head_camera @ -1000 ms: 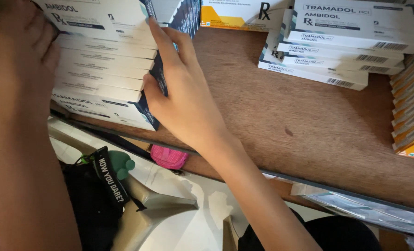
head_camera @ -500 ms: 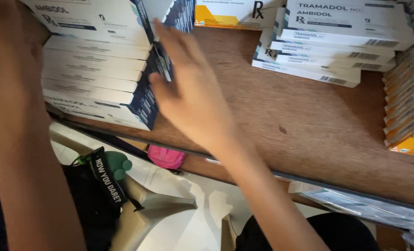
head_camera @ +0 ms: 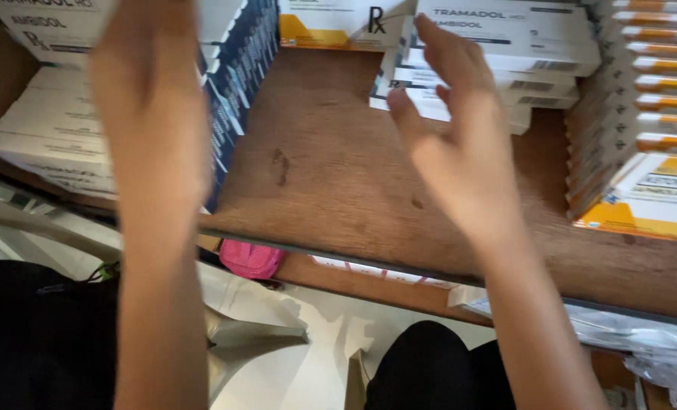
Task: The person sits on a chair and arranges white boxes labeled 'TRAMADOL' on a wooden shelf. They pick up boxes from a pile, align them, and place them into a neat stack on the shelf using both hands.
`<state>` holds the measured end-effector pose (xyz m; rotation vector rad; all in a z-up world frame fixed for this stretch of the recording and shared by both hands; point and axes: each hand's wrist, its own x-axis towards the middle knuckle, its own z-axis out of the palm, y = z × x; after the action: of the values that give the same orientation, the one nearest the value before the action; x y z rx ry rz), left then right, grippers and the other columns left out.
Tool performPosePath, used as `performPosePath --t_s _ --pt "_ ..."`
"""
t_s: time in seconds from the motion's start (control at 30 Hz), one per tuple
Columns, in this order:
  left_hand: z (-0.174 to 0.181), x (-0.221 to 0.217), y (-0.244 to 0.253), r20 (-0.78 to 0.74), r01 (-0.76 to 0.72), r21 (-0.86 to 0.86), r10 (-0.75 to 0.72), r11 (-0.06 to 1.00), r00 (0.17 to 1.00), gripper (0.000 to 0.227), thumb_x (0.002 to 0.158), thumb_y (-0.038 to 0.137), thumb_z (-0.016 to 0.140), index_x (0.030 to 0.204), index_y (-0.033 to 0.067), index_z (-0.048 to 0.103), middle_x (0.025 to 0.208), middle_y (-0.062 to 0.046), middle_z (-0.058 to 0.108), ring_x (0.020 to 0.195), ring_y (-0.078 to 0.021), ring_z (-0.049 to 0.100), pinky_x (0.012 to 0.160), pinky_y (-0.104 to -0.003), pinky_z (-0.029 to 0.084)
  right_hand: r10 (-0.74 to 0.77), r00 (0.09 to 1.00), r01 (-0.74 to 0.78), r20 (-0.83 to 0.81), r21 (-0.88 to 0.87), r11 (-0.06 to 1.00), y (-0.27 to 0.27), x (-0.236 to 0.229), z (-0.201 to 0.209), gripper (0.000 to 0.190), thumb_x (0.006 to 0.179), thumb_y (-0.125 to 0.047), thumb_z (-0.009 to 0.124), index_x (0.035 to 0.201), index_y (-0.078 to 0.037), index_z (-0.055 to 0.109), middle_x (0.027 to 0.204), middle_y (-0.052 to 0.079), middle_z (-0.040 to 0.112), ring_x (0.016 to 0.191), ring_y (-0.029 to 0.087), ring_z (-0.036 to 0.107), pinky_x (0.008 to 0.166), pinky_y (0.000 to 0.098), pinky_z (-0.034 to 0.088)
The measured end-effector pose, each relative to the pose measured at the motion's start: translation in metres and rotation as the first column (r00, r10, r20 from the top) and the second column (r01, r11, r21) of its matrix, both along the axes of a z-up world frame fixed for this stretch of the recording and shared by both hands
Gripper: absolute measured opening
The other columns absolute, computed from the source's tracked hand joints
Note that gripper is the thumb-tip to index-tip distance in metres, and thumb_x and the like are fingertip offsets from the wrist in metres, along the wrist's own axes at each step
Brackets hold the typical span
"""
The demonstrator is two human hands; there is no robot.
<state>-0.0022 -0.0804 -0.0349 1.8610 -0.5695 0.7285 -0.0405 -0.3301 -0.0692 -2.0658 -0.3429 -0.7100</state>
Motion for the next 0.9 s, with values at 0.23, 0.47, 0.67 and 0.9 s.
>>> performPosePath --t_s 0.23,0.47,0.67,0.9 --pt "-0.003 -0.007 -0.073 0.060 0.130 -0.007 -0.129 0.991 0.990 0.040 0.123 0.034 0.049 0.132 -0.0028 0.063 0.121 -0.014 0.075 0.113 -0.0148 0.064 0.109 -0.029 0.049 -0.155 0.987 0.157 0.033 -0.071 0.985 -0.043 -0.014 0.001 0.056 0.100 -0.010 0.070 0.149 0.003 0.046 0.145 0.020 0.053 0.137 0.034 0.056 0.106 0.0432 0.051" --pt "-0.021 0.021 -0.108 -0.220 0.065 -0.032 -0.071 0.997 0.973 0.061 0.113 0.044 0.045 0.153 -0.0009 0.054 0.125 -0.029 0.067 0.113 -0.0345 0.056 0.102 -0.040 0.045 -0.345 0.932 0.357 0.109 -0.124 0.926 -0.090 -0.007 -0.033 0.068 0.108 -0.020 0.076 0.155 0.008 0.036 0.149 0.026 0.050 0.143 0.039 0.050 0.125 0.0486 0.040" --pt "-0.059 0.058 -0.141 -0.237 0.137 -0.004 -0.134 0.991 0.962 0.071 0.113 0.048 0.042 0.150 -0.0119 0.047 0.152 -0.030 0.052 0.146 -0.0358 0.048 0.123 -0.041 0.035 -0.364 0.928 0.371 0.081 -0.095 0.924 -0.103 0.005 -0.053 0.080 0.107 -0.025 0.078 0.158 0.007 0.024 0.154 0.030 0.040 0.146 0.043 0.047 0.126 0.0484 0.039" --pt "-0.053 0.045 -0.169 -0.418 0.121 -0.066 -0.138 0.990 0.898 0.066 0.100 0.049 0.045 0.127 -0.0058 0.070 0.112 -0.022 0.080 0.111 -0.0275 0.076 0.102 -0.037 0.054 -0.408 0.911 0.405 -0.059 -0.060 0.912 -0.091 0.007 -0.053 0.092 0.105 -0.029 0.077 0.161 0.012 0.017 0.162 0.039 0.025 0.152 0.051 0.033 0.128 0.0505 0.031"
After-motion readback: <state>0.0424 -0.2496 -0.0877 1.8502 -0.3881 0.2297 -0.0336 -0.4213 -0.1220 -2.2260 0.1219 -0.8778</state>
